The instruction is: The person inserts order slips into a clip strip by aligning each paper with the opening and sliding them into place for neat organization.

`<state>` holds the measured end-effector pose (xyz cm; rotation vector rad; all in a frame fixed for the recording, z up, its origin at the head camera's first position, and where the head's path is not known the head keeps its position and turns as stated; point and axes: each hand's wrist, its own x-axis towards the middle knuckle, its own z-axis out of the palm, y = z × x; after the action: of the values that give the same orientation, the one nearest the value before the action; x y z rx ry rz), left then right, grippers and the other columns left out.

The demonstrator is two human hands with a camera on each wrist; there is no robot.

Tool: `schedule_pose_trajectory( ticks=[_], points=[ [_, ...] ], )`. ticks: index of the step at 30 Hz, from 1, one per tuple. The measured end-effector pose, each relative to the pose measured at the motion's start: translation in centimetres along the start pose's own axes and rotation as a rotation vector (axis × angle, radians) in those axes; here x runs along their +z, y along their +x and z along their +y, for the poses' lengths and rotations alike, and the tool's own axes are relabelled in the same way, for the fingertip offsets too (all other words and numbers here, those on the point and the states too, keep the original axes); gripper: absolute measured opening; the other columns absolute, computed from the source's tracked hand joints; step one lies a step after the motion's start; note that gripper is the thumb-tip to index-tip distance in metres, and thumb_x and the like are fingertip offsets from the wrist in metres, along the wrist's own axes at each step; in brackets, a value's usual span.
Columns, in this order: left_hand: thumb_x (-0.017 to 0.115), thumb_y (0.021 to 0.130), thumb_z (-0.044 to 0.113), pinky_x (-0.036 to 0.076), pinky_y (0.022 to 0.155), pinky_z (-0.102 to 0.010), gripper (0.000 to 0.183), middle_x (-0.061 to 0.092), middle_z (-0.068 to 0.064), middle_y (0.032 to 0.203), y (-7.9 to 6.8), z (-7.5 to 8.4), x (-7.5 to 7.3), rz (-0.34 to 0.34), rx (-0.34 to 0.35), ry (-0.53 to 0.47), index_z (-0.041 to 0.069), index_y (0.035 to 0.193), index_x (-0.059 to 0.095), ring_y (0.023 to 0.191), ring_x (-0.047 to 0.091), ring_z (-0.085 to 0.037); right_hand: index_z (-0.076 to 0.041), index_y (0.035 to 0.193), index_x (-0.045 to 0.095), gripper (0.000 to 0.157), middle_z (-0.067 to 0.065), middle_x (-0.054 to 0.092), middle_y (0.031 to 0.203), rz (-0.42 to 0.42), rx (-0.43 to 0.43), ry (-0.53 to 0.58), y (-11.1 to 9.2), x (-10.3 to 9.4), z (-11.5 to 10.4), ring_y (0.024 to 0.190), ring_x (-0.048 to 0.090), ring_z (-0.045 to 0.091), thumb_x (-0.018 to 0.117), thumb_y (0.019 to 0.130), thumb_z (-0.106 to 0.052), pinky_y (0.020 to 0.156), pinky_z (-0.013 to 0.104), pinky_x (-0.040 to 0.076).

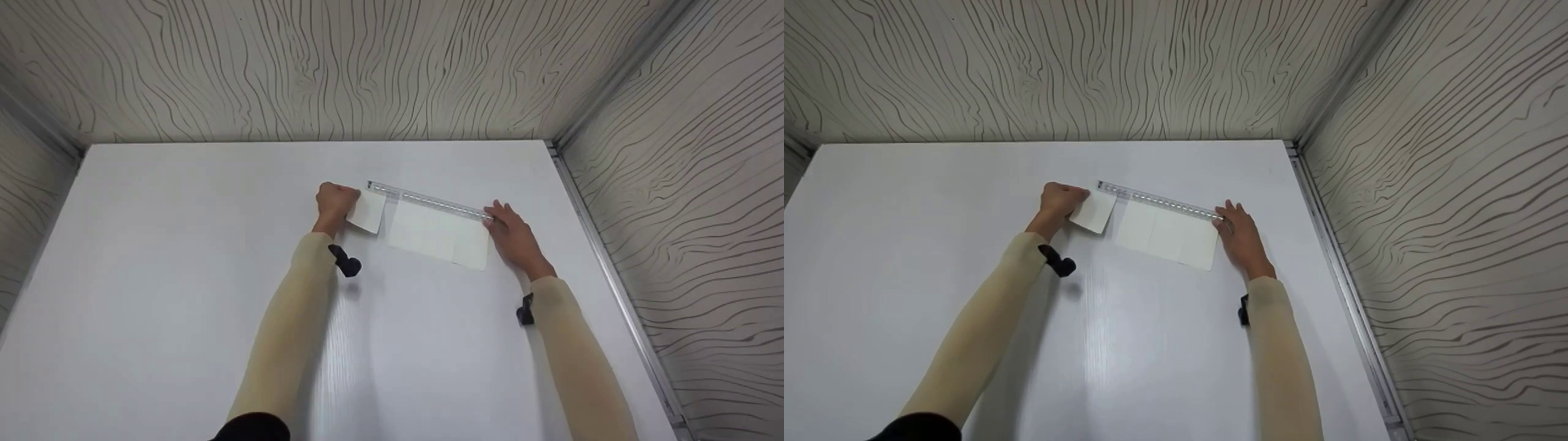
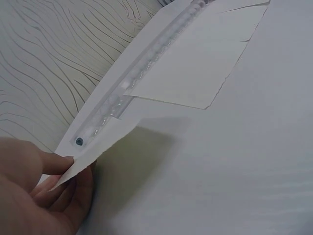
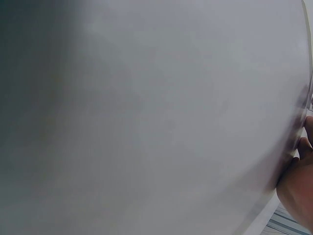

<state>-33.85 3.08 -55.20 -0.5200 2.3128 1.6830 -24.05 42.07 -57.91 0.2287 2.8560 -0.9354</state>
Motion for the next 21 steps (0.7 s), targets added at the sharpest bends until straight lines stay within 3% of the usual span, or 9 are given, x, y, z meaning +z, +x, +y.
schedule_pose_trajectory(
  ticks=[10,21],
  points=[
    [0.066,0.098,0.017,0.056,0.104,-0.038,0.031,0.069,-0.017,0.126,-0.2,-0.01,0.18,-0.009,-0.048,0.019,-0.002,0.121,0.067,0.116,0.067,-0.027,-0.028,0.161,0.041,0.06,-0.006,0.02,0.177,-0.002,-0.001,0.004,-0.23,0.07,-0.16,0.167,0.005,0.027,0.044,0.108,-0.057,0.132,0.062,0.004],
    [0.066,0.098,0.018,0.056,0.105,-0.039,0.032,0.068,-0.018,0.127,-0.35,0.29,0.24,-0.02,-0.046,0.014,-0.003,0.122,0.065,0.117,0.066,-0.028,-0.027,0.16,0.043,0.059,-0.006,0.021,0.177,0.009,-0.007,-0.001,-0.15,0.09,-0.14,0.167,0.006,0.027,0.044,0.109,-0.056,0.133,0.059,0.007]
  ],
)
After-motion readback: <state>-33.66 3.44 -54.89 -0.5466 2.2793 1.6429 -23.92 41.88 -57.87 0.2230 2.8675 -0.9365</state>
